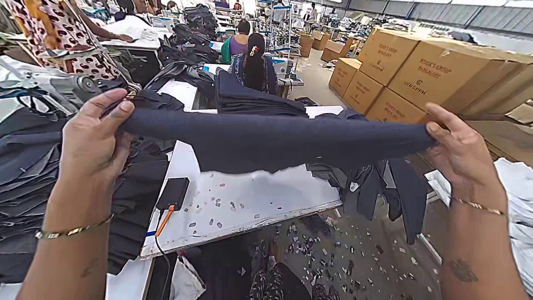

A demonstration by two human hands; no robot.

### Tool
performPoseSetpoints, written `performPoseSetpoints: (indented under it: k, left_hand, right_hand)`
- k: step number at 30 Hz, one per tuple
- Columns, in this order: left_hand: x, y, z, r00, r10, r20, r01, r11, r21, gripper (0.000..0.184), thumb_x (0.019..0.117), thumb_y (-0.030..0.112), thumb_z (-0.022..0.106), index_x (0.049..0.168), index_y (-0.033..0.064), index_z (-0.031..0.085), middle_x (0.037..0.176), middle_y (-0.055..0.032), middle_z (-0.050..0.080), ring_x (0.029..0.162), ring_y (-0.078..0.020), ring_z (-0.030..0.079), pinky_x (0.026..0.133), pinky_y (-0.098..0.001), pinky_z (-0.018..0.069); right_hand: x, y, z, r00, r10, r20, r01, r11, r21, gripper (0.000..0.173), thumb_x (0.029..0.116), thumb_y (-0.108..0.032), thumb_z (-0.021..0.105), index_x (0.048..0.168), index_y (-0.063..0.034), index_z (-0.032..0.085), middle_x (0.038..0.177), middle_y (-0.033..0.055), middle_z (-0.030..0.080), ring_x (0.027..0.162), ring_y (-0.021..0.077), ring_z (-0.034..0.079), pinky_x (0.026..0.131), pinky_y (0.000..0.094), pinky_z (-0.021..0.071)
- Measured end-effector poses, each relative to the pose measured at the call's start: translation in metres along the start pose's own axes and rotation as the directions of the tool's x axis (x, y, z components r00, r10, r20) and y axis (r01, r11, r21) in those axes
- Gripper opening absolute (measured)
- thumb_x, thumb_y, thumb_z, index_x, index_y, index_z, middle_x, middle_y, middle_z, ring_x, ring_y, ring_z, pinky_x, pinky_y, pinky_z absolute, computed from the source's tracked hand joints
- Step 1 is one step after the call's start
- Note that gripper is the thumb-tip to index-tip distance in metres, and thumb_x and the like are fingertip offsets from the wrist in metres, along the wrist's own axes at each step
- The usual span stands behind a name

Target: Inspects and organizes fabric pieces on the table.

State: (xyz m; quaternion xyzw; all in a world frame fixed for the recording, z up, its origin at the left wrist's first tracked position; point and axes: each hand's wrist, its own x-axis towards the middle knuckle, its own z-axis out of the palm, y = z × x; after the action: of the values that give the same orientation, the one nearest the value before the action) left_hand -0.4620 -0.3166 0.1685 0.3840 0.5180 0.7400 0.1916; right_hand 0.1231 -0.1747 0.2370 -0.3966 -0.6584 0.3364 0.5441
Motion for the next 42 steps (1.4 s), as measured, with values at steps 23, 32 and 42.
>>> performPoseSetpoints:
  k: [23,32,42]
  left_hand:
    - [-0.248,-0.185,0.061,0.786,-0.513,0.344,0.239,0.767,0.595,0.042,0.0875,0.019,0.074,0.114,-0.0114,0.066,0.105,-0.0244,0.071,0.105,-0.0321,0.069,0.100,-0.0496,0.0511]
    - [-0.188,-0.101,0.027,0.781,-0.612,0.122,0.595,0.790,0.150,0.028,0.0919,0.007,0.067,0.117,0.0019,0.056,0.092,0.0075,0.074,0.087,-0.0019,0.071,0.087,-0.0280,0.0606]
    - [0.047,-0.063,0.102,0.986,0.149,-0.079,-0.159,0.977,-0.142,0.019,0.1034,0.037,0.057,0.096,0.0253,0.071,0.096,0.0126,0.073,0.093,-0.0002,0.069,0.087,-0.0211,0.0572]
  right_hand:
    - [-0.122,0.070,0.334,0.480,-0.337,0.810,0.429,0.895,0.118,0.064,0.0976,-0.015,0.064,0.156,-0.0014,0.040,0.161,0.0226,0.037,0.146,0.0361,0.042,0.117,0.0538,0.0378]
    - [-0.107,0.244,0.267,0.595,0.162,0.788,0.361,0.822,-0.441,0.036,0.0871,-0.002,0.068,0.121,-0.0103,0.075,0.125,0.0119,0.072,0.128,0.0349,0.062,0.113,0.0692,0.0314]
    - [0.098,0.126,0.226,0.748,-0.650,0.136,0.663,0.720,-0.206,0.022,0.1007,-0.009,0.056,0.110,-0.0088,0.076,0.111,0.0023,0.077,0.109,0.0077,0.070,0.099,0.0271,0.0561]
